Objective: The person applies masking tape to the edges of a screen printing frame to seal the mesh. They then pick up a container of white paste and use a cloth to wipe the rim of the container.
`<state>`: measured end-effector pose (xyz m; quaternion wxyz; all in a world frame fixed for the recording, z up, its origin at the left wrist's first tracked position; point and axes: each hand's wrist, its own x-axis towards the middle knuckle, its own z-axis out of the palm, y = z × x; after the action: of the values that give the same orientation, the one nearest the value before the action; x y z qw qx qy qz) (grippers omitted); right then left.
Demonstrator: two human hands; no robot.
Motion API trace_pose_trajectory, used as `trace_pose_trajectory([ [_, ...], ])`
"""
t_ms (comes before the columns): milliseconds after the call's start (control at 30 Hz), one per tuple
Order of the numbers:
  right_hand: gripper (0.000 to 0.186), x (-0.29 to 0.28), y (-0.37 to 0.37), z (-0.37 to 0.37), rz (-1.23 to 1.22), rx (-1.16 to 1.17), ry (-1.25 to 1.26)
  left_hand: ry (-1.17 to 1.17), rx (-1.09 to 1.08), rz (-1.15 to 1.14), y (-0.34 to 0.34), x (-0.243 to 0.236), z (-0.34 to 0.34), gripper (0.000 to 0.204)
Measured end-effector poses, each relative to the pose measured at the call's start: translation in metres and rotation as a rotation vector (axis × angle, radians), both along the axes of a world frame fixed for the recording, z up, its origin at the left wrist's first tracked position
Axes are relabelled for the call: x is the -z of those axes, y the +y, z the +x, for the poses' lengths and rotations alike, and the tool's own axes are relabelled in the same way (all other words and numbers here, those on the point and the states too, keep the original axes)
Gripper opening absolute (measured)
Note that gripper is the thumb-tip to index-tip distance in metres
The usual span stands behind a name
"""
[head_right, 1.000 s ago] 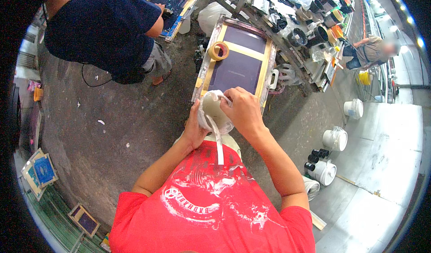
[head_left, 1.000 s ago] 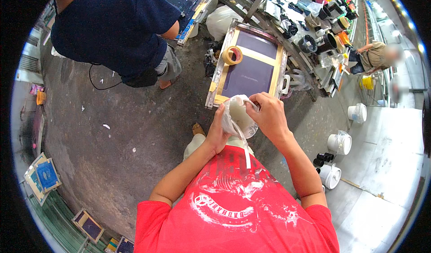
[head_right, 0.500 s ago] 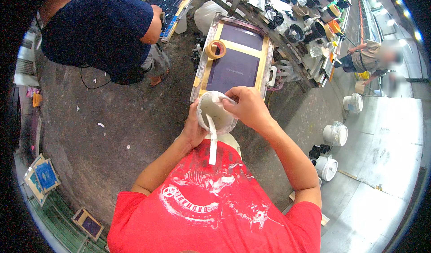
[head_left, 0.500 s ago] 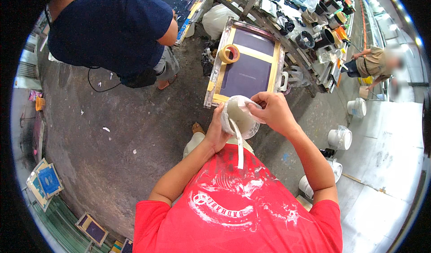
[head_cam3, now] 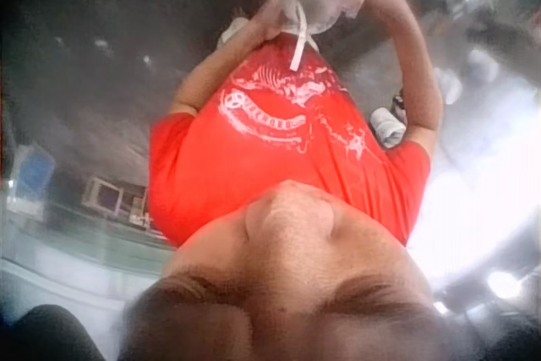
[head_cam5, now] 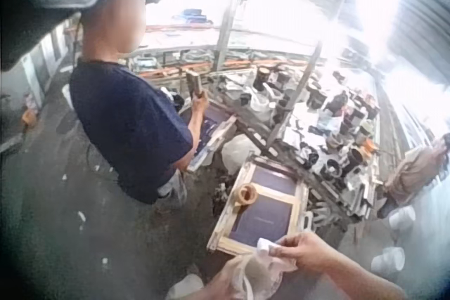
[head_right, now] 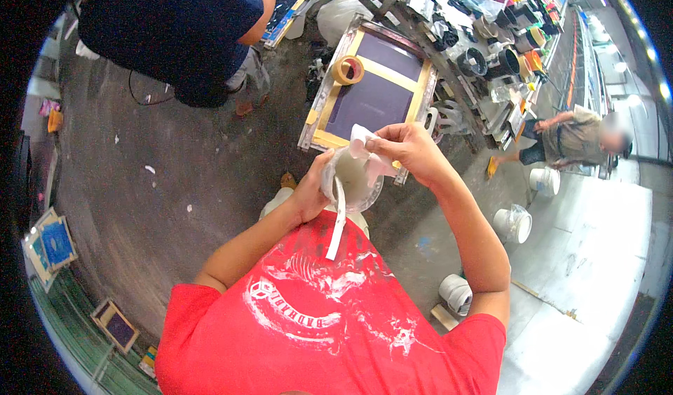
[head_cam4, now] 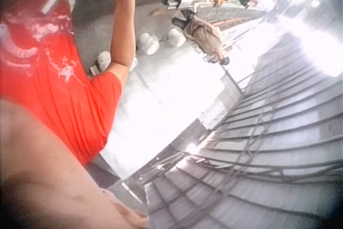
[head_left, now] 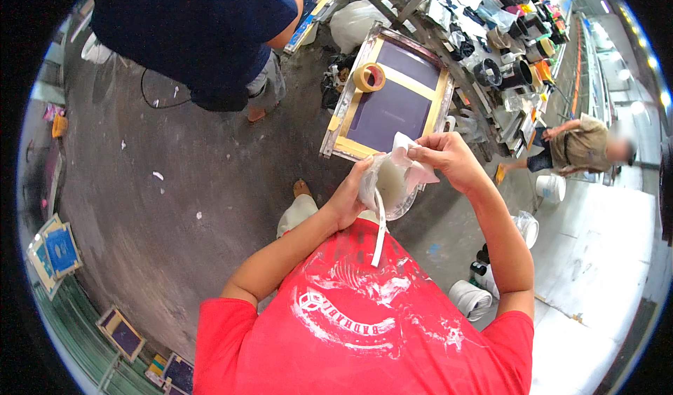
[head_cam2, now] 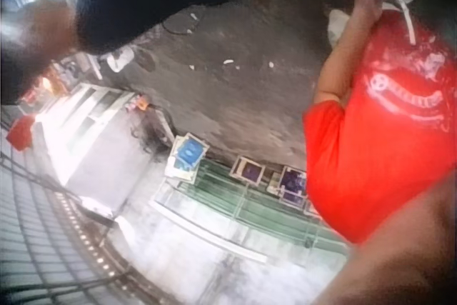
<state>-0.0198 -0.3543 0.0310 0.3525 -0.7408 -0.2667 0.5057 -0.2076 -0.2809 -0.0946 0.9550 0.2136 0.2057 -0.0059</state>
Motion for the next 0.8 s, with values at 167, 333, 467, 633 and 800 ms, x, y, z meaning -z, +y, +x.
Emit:
trace_pose_trajectory([
  [167,0.031,-0.002,-0.004,0.011,-0.015,-0.018,-0.064,0.017,-0.029,-0.065,-0.003,0.005,0.001,0.059],
  [333,0.027,-0.011,-0.001,0.012,-0.079,-0.136,-0.239,-0.004,-0.038,-0.085,0.000,0.004,-0.003,0.058],
  [467,0.026,0.010,-0.004,0.009,0.130,-0.201,-0.387,-0.018,-0.036,-0.136,-0.001,0.011,-0.001,0.057],
  [633,0.033,0.010,-0.002,-0.014,0.321,-0.402,-0.688,-0.007,-0.044,-0.161,-0.002,0.014,-0.001,0.059],
  [800,0.041,0.015,-0.008,-0.026,0.378,-0.399,-0.847,-0.015,-0.043,-0.173,0.000,0.018,0.000,0.057],
])
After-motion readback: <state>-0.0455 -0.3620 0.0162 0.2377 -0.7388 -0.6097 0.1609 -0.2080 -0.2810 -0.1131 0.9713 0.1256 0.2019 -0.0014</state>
